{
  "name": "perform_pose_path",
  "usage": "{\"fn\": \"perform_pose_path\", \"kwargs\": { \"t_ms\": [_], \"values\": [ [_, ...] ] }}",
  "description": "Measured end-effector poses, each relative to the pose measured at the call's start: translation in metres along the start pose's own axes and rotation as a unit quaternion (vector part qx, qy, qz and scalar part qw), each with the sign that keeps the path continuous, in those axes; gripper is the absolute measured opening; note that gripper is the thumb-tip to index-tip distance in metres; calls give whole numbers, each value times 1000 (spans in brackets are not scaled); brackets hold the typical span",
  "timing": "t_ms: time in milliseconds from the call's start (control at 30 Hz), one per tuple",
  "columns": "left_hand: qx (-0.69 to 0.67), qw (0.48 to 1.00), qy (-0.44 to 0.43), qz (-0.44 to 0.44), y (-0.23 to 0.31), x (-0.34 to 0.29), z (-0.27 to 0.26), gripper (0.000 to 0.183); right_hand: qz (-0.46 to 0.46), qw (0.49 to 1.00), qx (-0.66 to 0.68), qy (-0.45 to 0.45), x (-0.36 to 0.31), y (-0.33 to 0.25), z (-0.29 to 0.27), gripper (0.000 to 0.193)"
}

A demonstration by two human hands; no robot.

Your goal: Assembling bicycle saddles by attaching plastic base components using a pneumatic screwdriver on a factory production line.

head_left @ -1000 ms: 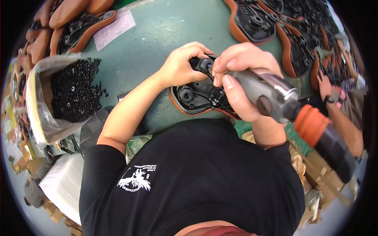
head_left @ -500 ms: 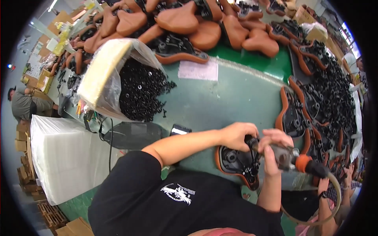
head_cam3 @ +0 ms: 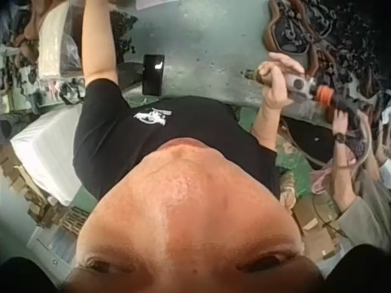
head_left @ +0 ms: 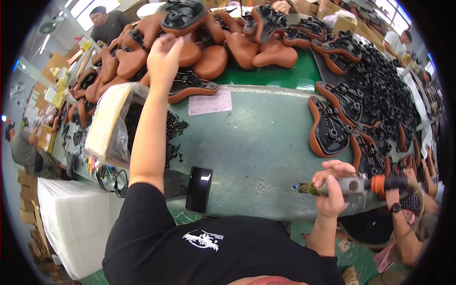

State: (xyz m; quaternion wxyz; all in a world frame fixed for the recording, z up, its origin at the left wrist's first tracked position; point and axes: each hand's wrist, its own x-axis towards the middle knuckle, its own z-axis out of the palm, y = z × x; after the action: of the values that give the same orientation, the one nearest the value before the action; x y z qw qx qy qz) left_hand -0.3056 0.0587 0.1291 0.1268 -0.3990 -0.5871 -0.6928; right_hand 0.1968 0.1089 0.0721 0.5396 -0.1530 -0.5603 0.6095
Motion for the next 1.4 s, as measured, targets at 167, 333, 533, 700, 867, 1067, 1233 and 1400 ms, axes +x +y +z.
{"fn": "perform_pose_path", "kwargs": {
  "t_ms": [167,333,533,700,867,1067,1233,1400],
  "values": [
    [322,867,-379,-37,-3,-122,-67,29,109,991,4,83,0,22,-29,25],
    [558,738,-365,-103,-35,-203,-158,26,133,980,-63,132,25,50,-51,21],
    [539,737,-401,-70,-33,-211,-142,11,187,969,-51,154,63,79,-44,21],
    [494,767,-407,-49,-40,-212,-152,17,217,957,-37,187,95,115,-19,23],
    [480,777,-405,-36,-50,-225,-163,10,199,945,-44,256,159,191,-8,34],
    [431,839,-330,-16,-23,-238,-135,12,303,935,-7,182,124,176,-7,26],
    [32,937,-229,-261,5,-264,-73,11,409,903,-64,-115,10,91,-19,30],
    [-233,805,-289,-463,32,-304,-3,11,461,859,-103,-195,-51,21,-46,22]
  ]
}}
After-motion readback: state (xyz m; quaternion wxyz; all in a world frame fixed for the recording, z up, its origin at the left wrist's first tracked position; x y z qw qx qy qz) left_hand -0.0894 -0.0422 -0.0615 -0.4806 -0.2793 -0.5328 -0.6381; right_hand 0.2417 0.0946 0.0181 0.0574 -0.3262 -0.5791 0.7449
